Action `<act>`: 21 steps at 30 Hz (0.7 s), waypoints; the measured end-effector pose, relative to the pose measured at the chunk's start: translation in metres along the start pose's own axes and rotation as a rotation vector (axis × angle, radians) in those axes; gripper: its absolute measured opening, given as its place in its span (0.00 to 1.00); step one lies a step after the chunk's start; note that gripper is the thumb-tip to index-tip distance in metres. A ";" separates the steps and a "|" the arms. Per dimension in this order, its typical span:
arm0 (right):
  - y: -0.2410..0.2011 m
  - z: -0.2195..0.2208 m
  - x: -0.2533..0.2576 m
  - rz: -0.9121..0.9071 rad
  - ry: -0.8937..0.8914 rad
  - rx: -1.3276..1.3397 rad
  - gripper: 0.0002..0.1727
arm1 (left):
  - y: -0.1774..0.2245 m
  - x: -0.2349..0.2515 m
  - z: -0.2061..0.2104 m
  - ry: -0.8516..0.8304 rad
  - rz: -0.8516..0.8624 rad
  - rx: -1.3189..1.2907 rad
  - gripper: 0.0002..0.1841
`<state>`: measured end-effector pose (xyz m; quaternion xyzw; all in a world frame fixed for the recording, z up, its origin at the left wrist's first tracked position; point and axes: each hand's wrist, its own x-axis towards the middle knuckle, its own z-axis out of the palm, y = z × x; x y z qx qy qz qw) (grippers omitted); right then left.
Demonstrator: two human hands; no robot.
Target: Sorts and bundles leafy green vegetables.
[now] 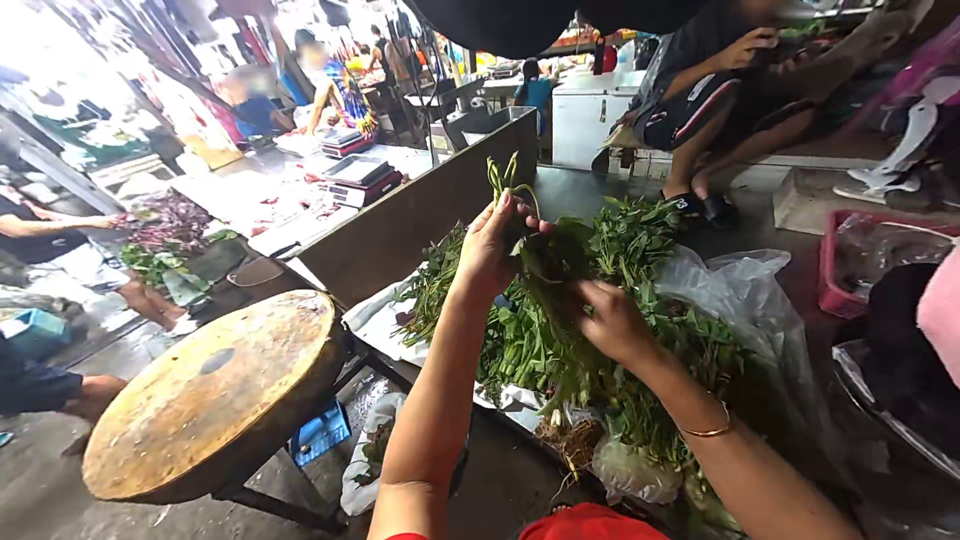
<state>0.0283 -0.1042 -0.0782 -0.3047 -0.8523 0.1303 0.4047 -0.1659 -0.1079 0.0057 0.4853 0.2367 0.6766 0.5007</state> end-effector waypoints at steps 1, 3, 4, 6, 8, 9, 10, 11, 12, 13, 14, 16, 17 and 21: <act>0.004 -0.008 -0.001 0.004 -0.023 0.013 0.12 | -0.002 -0.002 0.000 -0.039 0.008 0.034 0.20; 0.007 -0.032 0.001 -0.012 0.030 0.060 0.10 | -0.004 -0.007 0.001 -0.135 0.016 0.149 0.17; 0.008 -0.044 0.004 -0.045 0.120 0.074 0.10 | -0.005 -0.009 0.003 -0.195 0.010 0.189 0.16; 0.003 -0.064 0.014 -0.098 0.287 0.076 0.11 | -0.008 -0.013 0.006 -0.328 -0.001 0.250 0.15; -0.004 -0.075 0.024 -0.116 0.326 0.065 0.15 | -0.013 -0.015 0.011 -0.425 -0.010 0.327 0.15; -0.006 -0.076 0.028 -0.127 0.312 0.071 0.15 | -0.016 -0.017 0.016 -0.449 -0.011 0.377 0.15; -0.006 -0.075 0.029 -0.139 0.300 0.085 0.13 | -0.019 -0.018 0.022 -0.459 -0.005 0.429 0.15; -0.005 -0.073 0.029 -0.136 0.285 0.097 0.10 | -0.022 -0.020 0.027 -0.452 0.010 0.484 0.15; -0.004 -0.071 0.026 -0.121 0.276 0.112 0.08 | -0.026 -0.021 0.031 -0.432 0.029 0.534 0.14; -0.001 -0.069 0.023 -0.098 0.281 0.130 0.08 | -0.031 -0.022 0.036 -0.388 0.056 0.580 0.14; 0.002 -0.067 0.020 -0.072 0.295 0.146 0.07 | -0.037 -0.022 0.039 -0.332 0.079 0.609 0.14; 0.005 -0.063 0.015 -0.025 0.324 0.156 0.07 | -0.050 -0.021 0.045 -0.230 0.127 0.618 0.13; 0.005 -0.060 0.012 -0.008 0.343 0.148 0.07 | -0.057 -0.021 0.048 -0.186 0.148 0.616 0.13; 0.005 -0.046 0.004 0.016 0.449 0.021 0.05 | -0.078 -0.019 0.061 -0.153 0.178 0.577 0.15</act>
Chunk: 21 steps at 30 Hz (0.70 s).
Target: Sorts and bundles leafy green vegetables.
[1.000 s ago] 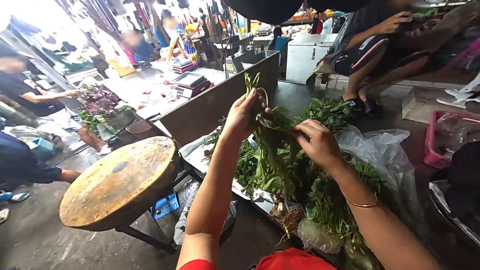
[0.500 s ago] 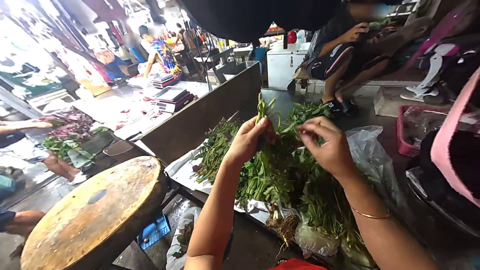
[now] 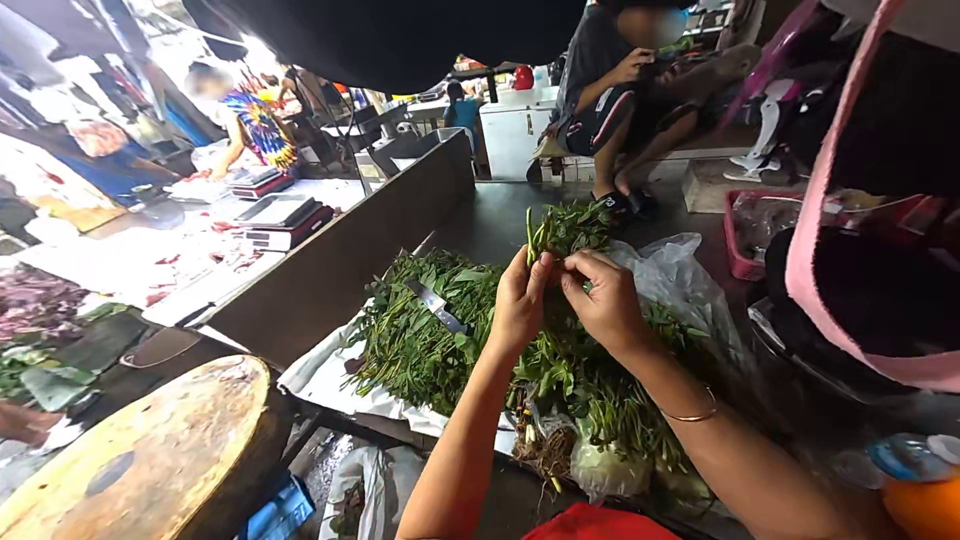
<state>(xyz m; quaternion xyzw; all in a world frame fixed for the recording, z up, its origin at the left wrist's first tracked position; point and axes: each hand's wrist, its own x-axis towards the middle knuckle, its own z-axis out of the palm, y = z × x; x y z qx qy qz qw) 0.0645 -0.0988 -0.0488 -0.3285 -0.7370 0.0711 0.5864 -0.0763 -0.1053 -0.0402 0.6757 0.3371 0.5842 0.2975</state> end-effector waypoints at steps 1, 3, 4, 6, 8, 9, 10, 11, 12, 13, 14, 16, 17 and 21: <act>0.002 0.000 -0.003 -0.015 0.020 -0.047 0.05 | -0.003 0.000 0.004 -0.009 -0.006 -0.009 0.15; 0.009 -0.006 -0.006 -0.026 0.002 -0.124 0.07 | -0.009 0.001 0.009 -0.026 -0.020 -0.007 0.15; 0.012 -0.013 -0.006 -0.003 -0.041 -0.131 0.08 | -0.012 0.002 0.011 -0.031 -0.017 -0.009 0.15; 0.017 -0.033 0.001 0.086 -0.080 -0.079 0.09 | -0.016 0.003 0.016 -0.035 -0.011 -0.005 0.16; 0.017 -0.052 0.012 0.178 -0.071 -0.006 0.15 | -0.014 0.002 0.025 -0.048 -0.019 0.083 0.15; 0.016 -0.058 0.016 0.221 -0.107 0.025 0.20 | -0.011 0.001 0.033 -0.053 -0.025 0.162 0.12; 0.015 -0.062 0.020 0.263 -0.169 0.045 0.24 | -0.010 0.000 0.042 -0.081 -0.024 0.228 0.10; 0.015 -0.065 0.024 0.297 -0.231 0.032 0.26 | -0.010 -0.001 0.048 -0.136 -0.023 0.257 0.10; 0.017 -0.067 0.027 0.316 -0.276 0.018 0.24 | -0.011 -0.003 0.054 -0.190 -0.025 0.248 0.11; 0.020 -0.070 0.031 0.329 -0.313 0.017 0.21 | -0.013 -0.003 0.058 -0.256 -0.042 0.206 0.14; 0.022 -0.075 0.035 0.351 -0.365 0.033 0.19 | -0.014 -0.003 0.060 -0.319 -0.070 0.135 0.15; 0.025 -0.086 0.041 0.382 -0.447 0.109 0.13 | -0.017 -0.002 0.063 -0.394 -0.129 -0.030 0.14; 0.025 -0.092 0.044 0.391 -0.469 0.163 0.10 | -0.017 -0.002 0.064 -0.412 -0.156 -0.088 0.14; 0.022 -0.104 0.047 0.480 -0.420 0.348 0.06 | -0.013 0.002 0.067 -0.427 -0.133 -0.057 0.15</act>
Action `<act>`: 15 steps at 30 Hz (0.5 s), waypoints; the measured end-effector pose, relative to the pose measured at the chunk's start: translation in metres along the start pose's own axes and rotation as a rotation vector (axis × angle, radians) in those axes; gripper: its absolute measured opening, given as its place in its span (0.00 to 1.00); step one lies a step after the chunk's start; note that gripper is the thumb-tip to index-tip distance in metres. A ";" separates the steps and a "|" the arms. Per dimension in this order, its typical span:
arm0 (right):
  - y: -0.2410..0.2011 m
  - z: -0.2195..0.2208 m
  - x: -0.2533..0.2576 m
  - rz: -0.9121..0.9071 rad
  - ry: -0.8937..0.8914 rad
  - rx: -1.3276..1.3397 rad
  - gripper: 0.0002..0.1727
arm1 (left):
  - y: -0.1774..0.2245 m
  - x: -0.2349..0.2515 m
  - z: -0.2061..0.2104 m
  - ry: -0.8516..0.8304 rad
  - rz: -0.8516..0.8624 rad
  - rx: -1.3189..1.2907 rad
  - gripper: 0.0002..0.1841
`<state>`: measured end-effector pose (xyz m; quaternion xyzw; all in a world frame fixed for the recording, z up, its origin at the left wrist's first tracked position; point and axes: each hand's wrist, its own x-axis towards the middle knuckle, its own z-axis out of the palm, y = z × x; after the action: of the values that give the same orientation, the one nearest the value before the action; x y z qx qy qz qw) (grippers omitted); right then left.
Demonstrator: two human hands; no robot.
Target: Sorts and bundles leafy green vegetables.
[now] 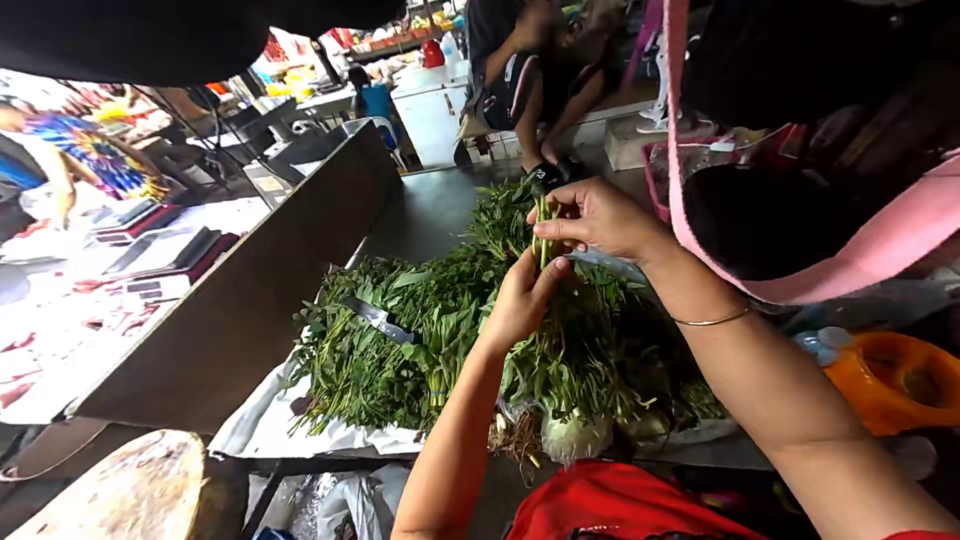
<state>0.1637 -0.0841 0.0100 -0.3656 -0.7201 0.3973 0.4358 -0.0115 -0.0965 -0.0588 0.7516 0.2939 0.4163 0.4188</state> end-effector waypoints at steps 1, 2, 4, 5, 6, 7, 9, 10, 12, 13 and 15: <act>0.005 -0.001 -0.001 -0.017 0.024 0.031 0.09 | 0.002 0.001 0.000 0.016 0.005 0.047 0.15; 0.012 -0.003 -0.002 -0.057 0.052 0.060 0.13 | 0.004 0.002 -0.002 0.038 0.010 0.062 0.16; 0.027 -0.008 -0.006 -0.153 0.134 0.063 0.19 | 0.009 0.009 -0.009 0.113 0.033 -0.027 0.17; 0.034 -0.009 -0.008 -0.185 0.176 0.031 0.19 | 0.011 0.013 -0.015 0.161 0.060 -0.095 0.15; 0.036 -0.006 -0.010 -0.191 0.196 -0.014 0.18 | 0.014 0.019 -0.022 0.205 0.098 -0.163 0.13; 0.035 0.000 -0.013 -0.173 0.186 -0.052 0.16 | 0.018 0.025 -0.028 0.243 0.134 -0.214 0.13; 0.033 0.020 -0.016 -0.166 0.154 -0.095 0.13 | 0.030 0.034 -0.039 0.294 0.186 -0.292 0.14; 0.035 0.030 -0.016 -0.185 0.154 -0.109 0.12 | 0.036 0.038 -0.043 0.321 0.200 -0.322 0.14; 0.039 0.049 -0.013 -0.248 0.211 -0.123 0.15 | 0.048 0.046 -0.049 0.398 0.212 -0.363 0.16; 0.041 0.056 -0.010 -0.299 0.240 -0.130 0.19 | 0.054 0.049 -0.052 0.432 0.213 -0.385 0.18; 0.044 0.067 -0.005 -0.340 0.241 -0.192 0.44 | 0.064 0.051 -0.056 0.456 0.210 -0.463 0.22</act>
<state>0.1122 -0.0874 -0.0512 -0.3237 -0.7486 0.2015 0.5425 -0.0297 -0.0655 0.0334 0.5503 0.1987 0.6702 0.4565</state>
